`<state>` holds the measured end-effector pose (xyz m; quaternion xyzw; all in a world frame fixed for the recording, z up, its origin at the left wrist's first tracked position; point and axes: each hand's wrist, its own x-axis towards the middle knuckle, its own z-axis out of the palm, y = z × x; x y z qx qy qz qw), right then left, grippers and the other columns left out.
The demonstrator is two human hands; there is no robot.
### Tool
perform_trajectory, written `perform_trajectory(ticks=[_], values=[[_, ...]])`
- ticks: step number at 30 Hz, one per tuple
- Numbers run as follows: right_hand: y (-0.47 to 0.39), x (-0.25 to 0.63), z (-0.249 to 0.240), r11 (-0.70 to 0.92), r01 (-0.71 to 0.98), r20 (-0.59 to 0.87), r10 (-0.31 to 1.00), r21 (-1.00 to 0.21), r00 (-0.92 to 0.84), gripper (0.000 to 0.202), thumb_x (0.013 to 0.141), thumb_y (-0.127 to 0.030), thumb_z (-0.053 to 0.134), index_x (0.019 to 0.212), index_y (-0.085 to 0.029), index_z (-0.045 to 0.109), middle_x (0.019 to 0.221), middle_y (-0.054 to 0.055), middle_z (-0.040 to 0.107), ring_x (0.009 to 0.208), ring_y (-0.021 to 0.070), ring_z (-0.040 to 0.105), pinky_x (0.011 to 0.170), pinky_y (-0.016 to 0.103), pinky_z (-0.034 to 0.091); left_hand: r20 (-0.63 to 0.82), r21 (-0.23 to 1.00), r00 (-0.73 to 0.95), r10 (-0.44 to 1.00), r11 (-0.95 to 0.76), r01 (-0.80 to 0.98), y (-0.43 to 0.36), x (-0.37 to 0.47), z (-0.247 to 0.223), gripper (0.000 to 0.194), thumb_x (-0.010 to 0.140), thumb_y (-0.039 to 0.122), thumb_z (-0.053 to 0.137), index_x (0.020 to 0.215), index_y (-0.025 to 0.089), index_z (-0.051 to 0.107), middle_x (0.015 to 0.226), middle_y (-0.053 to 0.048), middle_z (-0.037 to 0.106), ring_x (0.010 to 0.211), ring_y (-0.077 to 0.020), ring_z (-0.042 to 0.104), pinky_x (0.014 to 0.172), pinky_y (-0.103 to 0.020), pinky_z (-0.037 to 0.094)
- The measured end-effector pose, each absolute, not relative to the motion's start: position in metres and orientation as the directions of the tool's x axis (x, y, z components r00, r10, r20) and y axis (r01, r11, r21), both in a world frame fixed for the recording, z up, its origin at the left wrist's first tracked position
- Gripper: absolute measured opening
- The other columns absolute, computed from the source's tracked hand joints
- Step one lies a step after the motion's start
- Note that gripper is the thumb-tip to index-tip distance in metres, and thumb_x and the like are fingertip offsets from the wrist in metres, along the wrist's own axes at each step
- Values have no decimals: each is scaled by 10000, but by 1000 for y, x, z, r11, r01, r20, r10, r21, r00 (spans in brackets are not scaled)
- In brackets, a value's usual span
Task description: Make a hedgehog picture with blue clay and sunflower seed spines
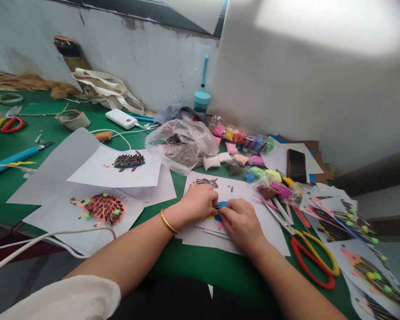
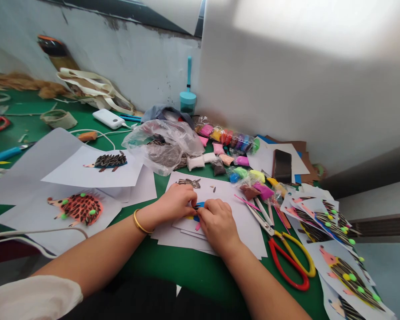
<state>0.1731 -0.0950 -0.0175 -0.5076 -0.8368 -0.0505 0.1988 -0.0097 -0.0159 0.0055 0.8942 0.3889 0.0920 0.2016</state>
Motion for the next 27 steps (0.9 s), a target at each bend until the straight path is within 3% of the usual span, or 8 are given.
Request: perform_trajectory(ticks=[10,19,22,27], values=[[-95,172,-16,475,866,390,835,-156,-388,172,939,-235,559,864,-219,713,848,56,597,821,207,500,738,352,336,-8,436,676,737,-605,666,-16,-10,7,236,715,387,791,842,219,686,921,-22,647,909,-221,603,802,-358,403],[-85,198,-12,455,829,485,833,-326,-266,186,935,-255,564,1009,-191,722,902,73,598,849,209,551,769,353,429,3,448,679,734,-608,655,-14,-12,7,263,707,396,806,838,213,668,911,-12,649,915,-218,607,787,-341,397],[-67,215,-13,375,876,451,866,-301,-216,208,939,-229,543,1005,-196,738,923,81,616,872,220,568,784,359,442,13,463,674,738,-602,651,-13,-13,10,252,711,389,808,817,211,665,916,-15,654,917,-216,607,778,-328,395],[-39,224,-19,345,918,312,909,-196,-275,251,912,-182,570,1082,-243,744,929,67,650,878,220,582,771,340,428,53,512,594,803,-533,674,-9,-15,11,199,757,343,777,777,196,645,909,-15,662,888,-197,609,733,-300,383]])
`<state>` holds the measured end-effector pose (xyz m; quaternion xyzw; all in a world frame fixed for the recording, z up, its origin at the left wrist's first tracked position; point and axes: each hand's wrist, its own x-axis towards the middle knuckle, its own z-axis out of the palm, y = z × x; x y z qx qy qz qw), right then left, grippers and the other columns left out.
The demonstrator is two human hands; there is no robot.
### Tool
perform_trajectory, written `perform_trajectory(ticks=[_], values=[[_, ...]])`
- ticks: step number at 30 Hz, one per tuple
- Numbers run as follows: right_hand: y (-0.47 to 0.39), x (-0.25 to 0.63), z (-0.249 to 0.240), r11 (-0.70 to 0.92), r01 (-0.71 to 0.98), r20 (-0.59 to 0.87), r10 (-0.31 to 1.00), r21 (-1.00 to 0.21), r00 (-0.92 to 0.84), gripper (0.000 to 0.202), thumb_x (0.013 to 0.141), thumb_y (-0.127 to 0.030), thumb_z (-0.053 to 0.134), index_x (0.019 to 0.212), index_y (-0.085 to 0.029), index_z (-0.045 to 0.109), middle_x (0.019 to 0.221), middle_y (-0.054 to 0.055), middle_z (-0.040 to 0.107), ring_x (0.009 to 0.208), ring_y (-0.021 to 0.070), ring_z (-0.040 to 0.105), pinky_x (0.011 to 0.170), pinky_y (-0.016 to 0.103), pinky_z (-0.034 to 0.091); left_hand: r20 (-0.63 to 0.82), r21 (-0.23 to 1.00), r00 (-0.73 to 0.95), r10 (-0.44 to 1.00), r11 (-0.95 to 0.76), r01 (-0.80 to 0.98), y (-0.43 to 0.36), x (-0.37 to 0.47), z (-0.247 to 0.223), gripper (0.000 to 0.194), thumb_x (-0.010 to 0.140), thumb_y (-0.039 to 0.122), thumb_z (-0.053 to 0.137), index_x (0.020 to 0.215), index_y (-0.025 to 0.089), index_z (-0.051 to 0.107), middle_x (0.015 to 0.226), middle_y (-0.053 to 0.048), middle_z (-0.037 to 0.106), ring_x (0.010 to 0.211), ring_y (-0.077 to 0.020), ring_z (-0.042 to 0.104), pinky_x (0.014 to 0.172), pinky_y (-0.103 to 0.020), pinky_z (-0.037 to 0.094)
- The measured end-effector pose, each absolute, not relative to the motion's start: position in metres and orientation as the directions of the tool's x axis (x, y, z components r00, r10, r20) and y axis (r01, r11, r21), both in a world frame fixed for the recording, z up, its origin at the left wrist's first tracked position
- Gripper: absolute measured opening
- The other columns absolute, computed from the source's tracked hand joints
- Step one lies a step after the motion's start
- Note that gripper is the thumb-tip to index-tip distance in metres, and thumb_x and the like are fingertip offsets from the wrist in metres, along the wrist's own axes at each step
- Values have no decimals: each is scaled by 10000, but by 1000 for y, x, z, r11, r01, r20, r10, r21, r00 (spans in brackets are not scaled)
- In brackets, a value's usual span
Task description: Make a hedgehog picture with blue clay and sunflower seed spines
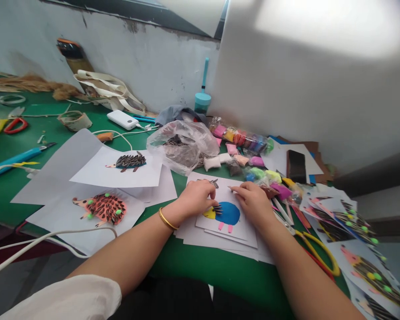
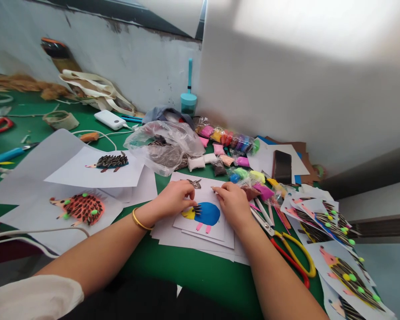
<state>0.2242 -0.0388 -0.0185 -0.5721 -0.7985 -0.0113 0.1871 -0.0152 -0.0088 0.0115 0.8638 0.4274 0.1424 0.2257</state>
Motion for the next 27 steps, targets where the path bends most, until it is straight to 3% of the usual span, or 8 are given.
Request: perform_trajectory(ticks=[5,7,9,12,15,19,23,27], values=[[-28,222,-18,304,948,279,922,-95,-268,154,897,-224,602,850,-192,744,916,81,680,882,237,591,770,348,401,89,539,557,825,-511,670,-5,-19,8,195,756,318,775,756,194,625,883,-2,665,874,-183,606,731,-291,377],[-31,222,-13,280,956,273,930,-88,-247,153,902,-225,585,839,-181,717,919,89,682,891,248,595,754,351,398,94,542,552,829,-507,670,-4,-19,7,198,759,319,772,745,194,619,871,0,664,873,-180,606,736,-292,376],[-39,221,-7,248,960,275,939,-133,-204,167,927,-238,540,865,-186,686,899,83,684,871,247,603,730,348,403,101,543,546,831,-506,670,-4,-20,6,199,766,323,766,741,194,616,862,0,661,873,-179,605,738,-292,376],[-58,218,1,194,929,278,955,-316,-105,190,964,-281,477,902,-213,642,846,50,688,792,222,615,685,332,425,104,540,540,835,-503,675,-4,-20,6,199,777,333,754,741,194,615,861,-3,659,879,-181,604,744,-296,374],[-79,210,0,302,816,295,940,-493,-170,172,967,-280,476,943,-217,634,928,56,694,866,210,632,768,328,474,95,528,533,841,-496,689,-3,-20,5,198,782,339,747,745,194,618,874,-6,660,888,-185,603,752,-306,371],[-100,197,-9,361,701,298,930,-615,-217,171,949,-217,499,1035,-236,645,994,44,704,931,194,650,829,320,508,84,518,523,848,-486,704,-2,-19,4,190,784,343,744,748,198,627,873,-4,656,890,-186,602,747,-308,372],[-106,186,-11,337,687,274,940,-643,-204,111,900,-190,578,959,-238,659,911,23,703,844,185,653,765,305,516,80,507,521,850,-485,713,-1,-19,3,186,784,345,742,748,199,634,873,-6,655,888,-187,604,742,-306,378],[-104,179,-9,403,727,326,910,-556,-255,97,875,-168,601,860,-221,681,883,44,623,826,191,593,742,319,490,84,508,521,849,-486,711,-1,-19,2,181,786,348,738,758,200,638,882,-6,657,899,-187,604,755,-308,383]])
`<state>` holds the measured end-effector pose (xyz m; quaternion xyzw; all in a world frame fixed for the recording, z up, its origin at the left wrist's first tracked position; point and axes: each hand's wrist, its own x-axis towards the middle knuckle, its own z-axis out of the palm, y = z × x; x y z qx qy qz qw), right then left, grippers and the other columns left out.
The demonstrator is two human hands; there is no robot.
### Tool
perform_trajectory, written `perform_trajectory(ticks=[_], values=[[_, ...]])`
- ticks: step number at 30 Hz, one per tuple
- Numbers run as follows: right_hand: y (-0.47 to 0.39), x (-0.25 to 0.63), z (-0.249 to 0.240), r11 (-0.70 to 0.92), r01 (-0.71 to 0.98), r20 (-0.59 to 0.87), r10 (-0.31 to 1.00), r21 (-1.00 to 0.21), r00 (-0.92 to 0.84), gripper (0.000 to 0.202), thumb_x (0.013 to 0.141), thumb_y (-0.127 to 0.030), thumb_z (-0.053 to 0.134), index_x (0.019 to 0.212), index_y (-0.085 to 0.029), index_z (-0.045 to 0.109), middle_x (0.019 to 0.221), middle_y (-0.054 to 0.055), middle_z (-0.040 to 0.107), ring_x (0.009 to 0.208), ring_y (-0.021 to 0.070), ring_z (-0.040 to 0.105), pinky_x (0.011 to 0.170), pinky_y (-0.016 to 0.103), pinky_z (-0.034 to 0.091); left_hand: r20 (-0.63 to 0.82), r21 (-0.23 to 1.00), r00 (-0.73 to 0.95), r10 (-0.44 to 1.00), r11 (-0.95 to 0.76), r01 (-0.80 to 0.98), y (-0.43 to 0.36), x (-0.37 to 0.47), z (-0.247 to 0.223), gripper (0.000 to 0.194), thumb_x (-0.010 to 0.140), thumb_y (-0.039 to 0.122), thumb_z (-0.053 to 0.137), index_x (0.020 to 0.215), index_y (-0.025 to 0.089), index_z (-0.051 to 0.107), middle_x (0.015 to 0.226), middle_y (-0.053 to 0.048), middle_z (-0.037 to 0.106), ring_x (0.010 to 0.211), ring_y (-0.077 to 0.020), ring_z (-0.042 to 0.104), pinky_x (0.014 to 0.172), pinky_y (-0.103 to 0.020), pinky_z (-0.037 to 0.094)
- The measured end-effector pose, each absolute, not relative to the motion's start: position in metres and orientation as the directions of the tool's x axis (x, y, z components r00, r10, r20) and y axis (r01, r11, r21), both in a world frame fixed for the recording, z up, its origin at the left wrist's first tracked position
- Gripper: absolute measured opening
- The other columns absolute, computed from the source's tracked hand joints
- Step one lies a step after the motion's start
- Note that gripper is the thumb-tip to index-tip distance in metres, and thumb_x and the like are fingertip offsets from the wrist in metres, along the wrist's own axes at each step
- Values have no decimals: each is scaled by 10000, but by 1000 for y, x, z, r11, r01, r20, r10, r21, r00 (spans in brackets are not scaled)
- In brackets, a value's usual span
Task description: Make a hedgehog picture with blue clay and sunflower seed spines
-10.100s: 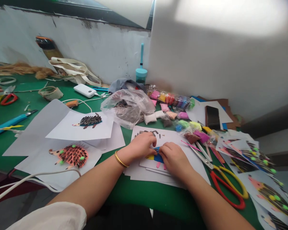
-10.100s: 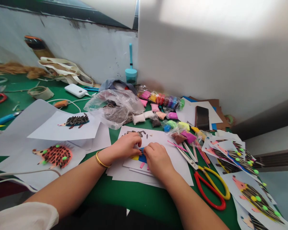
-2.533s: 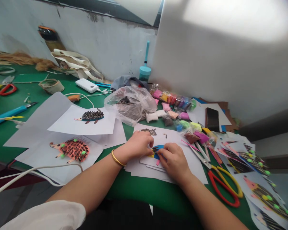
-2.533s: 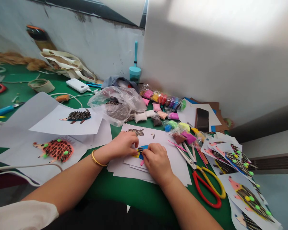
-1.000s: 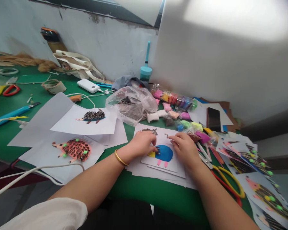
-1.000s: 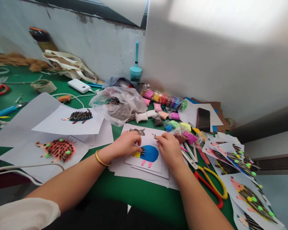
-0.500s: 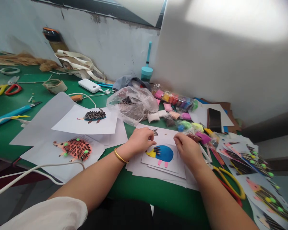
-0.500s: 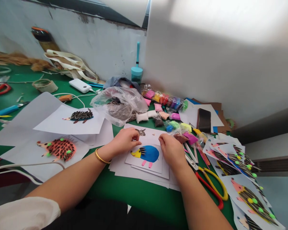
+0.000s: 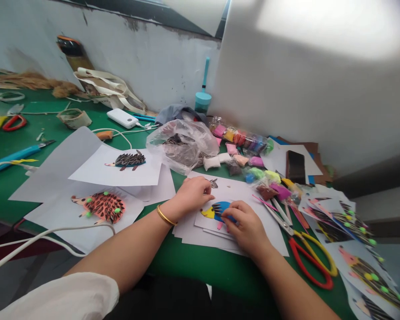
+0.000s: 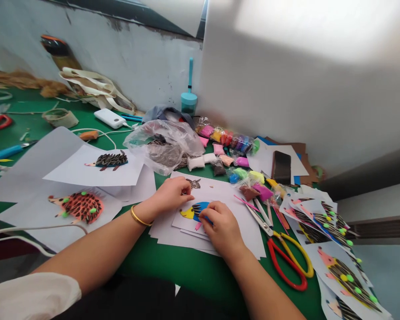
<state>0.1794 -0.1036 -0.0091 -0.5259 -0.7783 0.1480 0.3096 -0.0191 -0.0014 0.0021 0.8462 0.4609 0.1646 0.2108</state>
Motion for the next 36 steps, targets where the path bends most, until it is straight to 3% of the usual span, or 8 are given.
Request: perform_trajectory(ticks=[4,17,36], values=[[-103,176,-11,422,768,362,894,-483,-264,69,847,-170,636,817,-208,686,855,51,568,814,204,546,731,338,467,79,513,519,851,-481,711,-1,-19,3,181,785,348,737,758,198,639,884,-10,660,896,-186,603,753,-306,383],[-101,173,-19,464,787,397,866,-406,-305,119,886,-189,585,891,-208,702,882,66,601,852,209,535,774,351,438,72,528,576,814,-521,671,-2,-21,7,190,740,337,771,778,200,646,908,-13,647,899,-190,595,755,-295,387],[-101,172,-18,475,840,404,844,-261,-352,123,879,-198,591,802,-202,686,846,61,623,827,208,543,751,340,377,-20,484,714,700,-618,620,-14,-15,14,204,673,348,798,756,208,675,870,-12,631,890,-208,597,790,-335,376]])
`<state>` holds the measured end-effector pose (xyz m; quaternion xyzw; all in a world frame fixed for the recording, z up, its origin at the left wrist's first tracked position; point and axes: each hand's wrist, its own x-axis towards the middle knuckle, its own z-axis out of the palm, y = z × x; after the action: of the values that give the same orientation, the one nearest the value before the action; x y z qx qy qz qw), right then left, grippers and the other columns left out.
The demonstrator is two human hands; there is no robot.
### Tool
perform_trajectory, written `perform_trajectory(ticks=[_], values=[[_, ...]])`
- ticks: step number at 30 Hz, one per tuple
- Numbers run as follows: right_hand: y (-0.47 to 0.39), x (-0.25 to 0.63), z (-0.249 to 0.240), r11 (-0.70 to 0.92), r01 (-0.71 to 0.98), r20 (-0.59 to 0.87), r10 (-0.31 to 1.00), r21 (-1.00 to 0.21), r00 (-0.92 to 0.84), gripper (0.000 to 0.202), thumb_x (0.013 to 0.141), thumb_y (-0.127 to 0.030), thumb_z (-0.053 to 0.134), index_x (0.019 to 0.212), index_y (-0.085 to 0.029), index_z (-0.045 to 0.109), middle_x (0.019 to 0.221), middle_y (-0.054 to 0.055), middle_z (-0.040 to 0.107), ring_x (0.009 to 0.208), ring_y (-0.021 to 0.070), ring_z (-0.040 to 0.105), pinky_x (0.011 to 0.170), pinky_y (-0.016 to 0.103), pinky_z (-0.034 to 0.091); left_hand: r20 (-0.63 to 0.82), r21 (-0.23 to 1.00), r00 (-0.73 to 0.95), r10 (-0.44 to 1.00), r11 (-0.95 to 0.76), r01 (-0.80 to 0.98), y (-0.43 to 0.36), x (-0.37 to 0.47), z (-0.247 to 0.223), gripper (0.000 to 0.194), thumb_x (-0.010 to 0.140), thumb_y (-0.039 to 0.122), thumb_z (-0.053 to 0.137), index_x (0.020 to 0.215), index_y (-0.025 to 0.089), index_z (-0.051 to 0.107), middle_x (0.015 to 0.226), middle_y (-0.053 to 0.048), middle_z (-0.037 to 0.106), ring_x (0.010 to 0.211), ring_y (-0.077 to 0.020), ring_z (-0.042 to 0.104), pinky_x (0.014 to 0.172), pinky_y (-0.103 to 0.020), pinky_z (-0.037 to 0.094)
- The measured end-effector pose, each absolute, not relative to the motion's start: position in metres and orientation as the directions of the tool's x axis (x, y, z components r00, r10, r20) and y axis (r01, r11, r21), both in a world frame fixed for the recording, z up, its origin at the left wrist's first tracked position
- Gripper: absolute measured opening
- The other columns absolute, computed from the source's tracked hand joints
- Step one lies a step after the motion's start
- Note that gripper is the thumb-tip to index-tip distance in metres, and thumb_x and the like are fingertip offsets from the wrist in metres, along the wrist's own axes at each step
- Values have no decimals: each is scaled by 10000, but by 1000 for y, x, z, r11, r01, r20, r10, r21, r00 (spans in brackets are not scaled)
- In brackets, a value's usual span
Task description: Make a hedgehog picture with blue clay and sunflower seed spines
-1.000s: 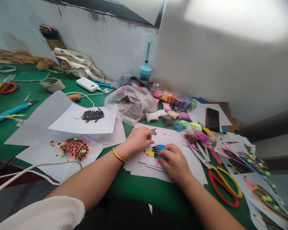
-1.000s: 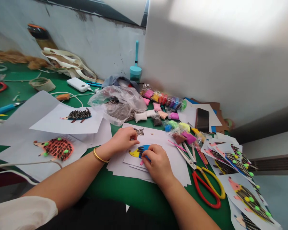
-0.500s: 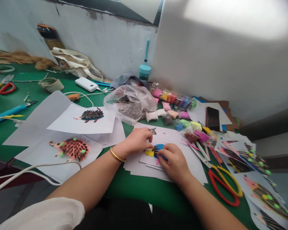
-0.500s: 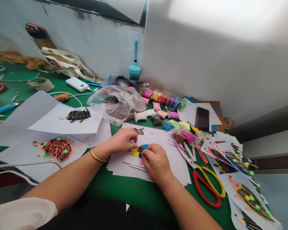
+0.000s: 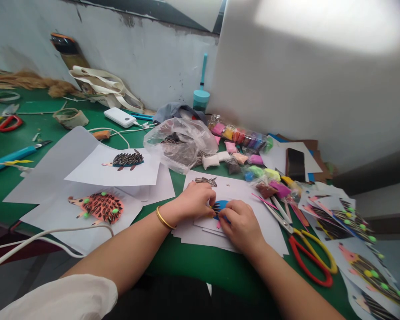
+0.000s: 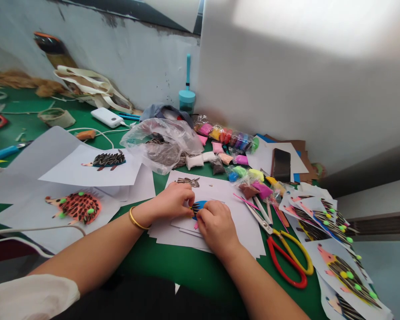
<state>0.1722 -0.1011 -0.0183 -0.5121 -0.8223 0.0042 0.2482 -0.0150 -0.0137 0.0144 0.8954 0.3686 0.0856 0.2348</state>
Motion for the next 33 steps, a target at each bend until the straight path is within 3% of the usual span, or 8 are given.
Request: perform_trajectory(ticks=[22,33], values=[[-99,172,-17,488,813,389,849,-318,-358,170,897,-190,554,796,-189,690,819,68,607,793,204,533,725,332,411,-17,487,705,709,-610,625,-17,-11,10,188,707,341,782,770,209,664,888,-12,648,877,-203,600,804,-343,364],[-94,187,-1,413,743,409,889,-527,-205,99,876,-194,581,897,-218,675,904,59,584,874,215,575,800,354,479,-13,507,703,711,-601,618,-11,-17,12,210,702,351,793,790,211,664,904,-12,638,888,-203,602,771,-319,385]])
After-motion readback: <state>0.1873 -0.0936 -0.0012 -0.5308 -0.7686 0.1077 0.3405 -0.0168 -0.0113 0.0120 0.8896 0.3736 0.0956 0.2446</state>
